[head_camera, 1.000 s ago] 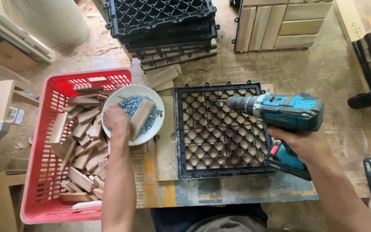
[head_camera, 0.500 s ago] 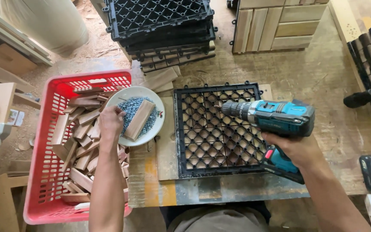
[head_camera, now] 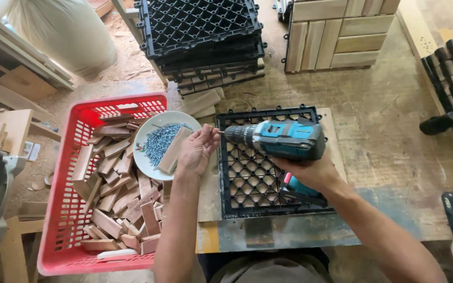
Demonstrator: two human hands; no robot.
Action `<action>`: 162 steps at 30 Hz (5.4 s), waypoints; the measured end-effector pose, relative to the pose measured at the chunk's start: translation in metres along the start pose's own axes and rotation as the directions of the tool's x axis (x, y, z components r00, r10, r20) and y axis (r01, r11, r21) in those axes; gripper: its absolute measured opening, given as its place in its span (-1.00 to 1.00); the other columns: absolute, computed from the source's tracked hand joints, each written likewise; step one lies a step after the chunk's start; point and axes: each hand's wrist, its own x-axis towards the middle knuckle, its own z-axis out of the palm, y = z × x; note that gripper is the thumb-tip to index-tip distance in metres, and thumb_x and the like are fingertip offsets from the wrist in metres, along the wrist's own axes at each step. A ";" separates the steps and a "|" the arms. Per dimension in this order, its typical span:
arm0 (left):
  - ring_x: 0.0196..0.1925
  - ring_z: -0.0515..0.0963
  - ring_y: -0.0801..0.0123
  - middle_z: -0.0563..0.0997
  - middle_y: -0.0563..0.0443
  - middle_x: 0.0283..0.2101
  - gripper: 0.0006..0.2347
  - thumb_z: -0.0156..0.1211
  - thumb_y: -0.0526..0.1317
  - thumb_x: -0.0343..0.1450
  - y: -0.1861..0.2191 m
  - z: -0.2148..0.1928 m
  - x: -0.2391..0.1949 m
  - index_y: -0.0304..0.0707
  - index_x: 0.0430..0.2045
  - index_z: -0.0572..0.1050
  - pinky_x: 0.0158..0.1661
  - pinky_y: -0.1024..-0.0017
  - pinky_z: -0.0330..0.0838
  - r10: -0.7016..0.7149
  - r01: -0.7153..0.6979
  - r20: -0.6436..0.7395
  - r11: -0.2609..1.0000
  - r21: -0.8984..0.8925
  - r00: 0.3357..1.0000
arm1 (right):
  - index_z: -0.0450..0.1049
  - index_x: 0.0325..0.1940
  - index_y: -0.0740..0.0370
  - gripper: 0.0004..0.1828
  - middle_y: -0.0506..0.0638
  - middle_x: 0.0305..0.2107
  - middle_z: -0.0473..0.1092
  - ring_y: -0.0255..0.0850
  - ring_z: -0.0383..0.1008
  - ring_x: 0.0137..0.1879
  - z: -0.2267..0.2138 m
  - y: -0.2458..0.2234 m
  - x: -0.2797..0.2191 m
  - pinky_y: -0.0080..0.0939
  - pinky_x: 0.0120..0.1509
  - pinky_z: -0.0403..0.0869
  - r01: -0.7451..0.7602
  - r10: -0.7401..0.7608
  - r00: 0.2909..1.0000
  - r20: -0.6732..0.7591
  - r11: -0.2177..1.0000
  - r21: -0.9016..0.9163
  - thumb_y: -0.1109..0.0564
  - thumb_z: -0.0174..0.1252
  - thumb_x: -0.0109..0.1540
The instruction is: Assembling wooden deck tiles by attaching wood slats to a plastic base using screws and a power drill.
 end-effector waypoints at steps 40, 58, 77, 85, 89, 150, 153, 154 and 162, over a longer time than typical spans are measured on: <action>-0.33 0.76 0.18 0.72 -0.15 -0.37 -0.74 0.35 -0.02 0.44 -0.046 0.037 -0.021 -0.27 -0.41 0.65 -0.30 0.42 0.70 -0.055 0.053 0.094 0.998 0.015 0.994 | 0.65 -0.54 0.21 -0.78 0.10 -0.59 0.57 -0.03 0.63 -0.41 -0.021 0.015 0.017 -0.02 -0.19 0.60 0.165 -0.162 0.977 0.140 0.986 -0.010 0.08 0.50 0.09; 0.51 -0.29 -0.59 -0.19 -0.43 0.55 0.01 0.12 0.52 0.14 -0.079 0.083 -0.056 0.07 0.49 0.06 0.34 -0.46 -0.42 -0.011 -0.303 0.318 -0.335 0.892 0.948 | 0.59 -0.48 0.12 -0.57 0.03 -0.68 0.52 -0.19 0.63 -0.48 0.018 0.012 0.143 -0.16 -0.27 0.50 -0.345 0.448 0.868 0.214 0.854 -0.390 -0.04 0.65 -0.24; 0.44 -0.15 -0.74 -0.08 -0.53 0.44 0.02 0.05 0.57 0.09 -0.097 0.069 -0.035 0.02 0.42 0.16 0.22 -0.61 -0.16 0.094 -0.351 0.433 -0.445 0.824 0.897 | 0.60 -0.06 0.24 -0.45 0.21 -0.11 0.57 0.16 0.56 0.11 0.066 -0.052 0.184 0.22 0.14 0.49 -0.093 0.626 0.701 0.342 0.556 -0.826 -0.07 0.29 -0.07; 0.43 -0.17 -0.75 -0.11 -0.54 0.43 0.01 0.02 0.58 0.12 -0.096 0.066 -0.037 0.03 0.44 0.13 0.21 -0.61 -0.12 0.094 -0.355 0.436 -0.441 0.824 0.895 | 0.62 -0.10 0.31 -0.56 0.23 -0.21 0.60 0.19 0.59 0.06 0.077 -0.067 0.191 0.19 0.15 0.50 0.041 0.605 0.678 0.417 0.536 -0.843 0.09 0.21 -0.03; 0.45 -0.15 -0.74 -0.11 -0.54 0.44 0.01 0.00 0.58 0.13 -0.095 0.068 -0.037 0.01 0.44 0.13 0.21 -0.61 -0.09 0.080 -0.363 0.437 -0.434 0.824 0.896 | 0.63 -0.12 0.31 -0.59 0.24 -0.25 0.60 0.22 0.59 0.03 0.081 -0.059 0.199 0.19 0.15 0.49 0.146 0.574 0.666 0.476 0.525 -0.838 0.10 0.32 -0.02; -0.40 0.60 0.52 0.65 -0.02 -0.48 -0.93 0.51 -0.31 0.44 0.026 -0.036 -0.041 -0.07 -0.37 0.71 -0.24 0.48 0.50 0.668 -0.410 0.109 0.311 0.857 0.736 | 0.55 0.11 0.09 -0.48 0.03 0.05 0.56 -0.06 0.58 0.19 -0.093 0.086 -0.190 0.05 0.30 0.54 -0.355 0.352 0.928 -0.124 0.935 -0.007 0.15 0.42 0.06; -0.40 0.68 0.42 0.70 -0.06 -0.45 -0.95 0.26 -0.34 0.43 -0.025 0.057 -0.122 -0.26 -0.44 0.61 -0.24 0.49 0.63 0.153 -0.122 -0.039 0.895 0.430 0.987 | 0.53 0.14 0.12 -0.46 0.04 0.07 0.55 -0.06 0.59 0.19 -0.099 0.081 -0.182 0.03 0.30 0.55 -0.312 0.312 0.945 -0.094 0.950 0.013 0.12 0.41 0.07; -0.40 0.68 0.42 0.70 -0.06 -0.45 -0.95 0.26 -0.34 0.43 -0.047 0.058 -0.120 -0.26 -0.44 0.61 -0.24 0.49 0.63 0.154 -0.123 -0.039 0.895 0.428 0.987 | 0.53 0.14 0.12 -0.46 0.04 0.07 0.55 -0.06 0.59 0.19 -0.101 0.080 -0.185 0.03 0.30 0.55 -0.311 0.311 0.946 -0.093 0.950 0.012 0.12 0.41 0.07; -0.38 0.76 0.20 0.73 -0.27 -0.33 -0.80 0.29 -0.15 0.45 -0.160 0.054 -0.101 -0.34 -0.41 0.56 -0.42 0.47 0.70 -0.319 0.323 0.139 0.946 -0.011 0.938 | 0.47 0.21 0.18 -0.38 0.08 0.11 0.53 -0.06 0.60 0.20 -0.104 0.062 -0.190 -0.01 0.31 0.55 -0.206 0.206 0.978 0.008 0.976 0.063 0.04 0.39 0.08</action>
